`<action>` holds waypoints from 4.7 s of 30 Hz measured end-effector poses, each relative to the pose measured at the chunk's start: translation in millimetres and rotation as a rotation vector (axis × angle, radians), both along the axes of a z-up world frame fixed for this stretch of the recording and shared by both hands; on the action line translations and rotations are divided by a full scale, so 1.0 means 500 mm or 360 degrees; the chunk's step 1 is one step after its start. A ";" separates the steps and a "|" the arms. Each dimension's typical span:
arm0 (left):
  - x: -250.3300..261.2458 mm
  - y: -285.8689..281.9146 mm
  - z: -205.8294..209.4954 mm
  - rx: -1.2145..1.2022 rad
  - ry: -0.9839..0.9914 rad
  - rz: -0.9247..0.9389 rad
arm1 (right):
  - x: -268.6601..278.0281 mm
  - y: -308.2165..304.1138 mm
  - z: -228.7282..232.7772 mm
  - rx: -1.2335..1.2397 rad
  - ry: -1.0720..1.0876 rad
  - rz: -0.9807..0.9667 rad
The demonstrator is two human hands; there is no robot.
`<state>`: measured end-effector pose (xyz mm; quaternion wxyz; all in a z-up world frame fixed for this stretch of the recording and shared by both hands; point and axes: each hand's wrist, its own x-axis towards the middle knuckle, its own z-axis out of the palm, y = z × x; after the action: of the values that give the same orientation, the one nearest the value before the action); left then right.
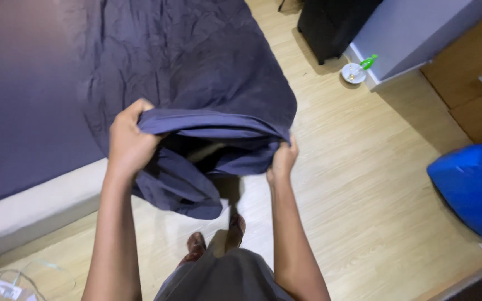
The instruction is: Smoothing and straightening a comforter on a bed.
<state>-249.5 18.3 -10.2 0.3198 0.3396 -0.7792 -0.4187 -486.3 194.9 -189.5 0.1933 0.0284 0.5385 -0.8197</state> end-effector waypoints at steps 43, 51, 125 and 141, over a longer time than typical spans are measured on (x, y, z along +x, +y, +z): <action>-0.219 0.015 -0.161 0.1481 0.0507 -0.0778 | 0.042 0.142 0.098 0.0148 0.0076 0.0301; -0.251 0.012 -0.158 0.1277 0.0572 -0.0745 | -0.022 0.157 0.237 -0.0205 0.0253 0.0400; -0.273 0.401 -0.077 -0.0015 0.0283 0.0152 | -0.139 0.252 0.184 0.0514 0.1148 0.0335; -0.294 0.367 -0.120 0.0122 0.0334 0.0245 | -0.143 0.239 0.194 0.0407 0.1043 0.0703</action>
<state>-396.6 201.7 -70.2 0.4174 0.3647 -0.6965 -0.4557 -558.1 314.2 -92.3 0.1777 -0.3264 0.6621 -0.6508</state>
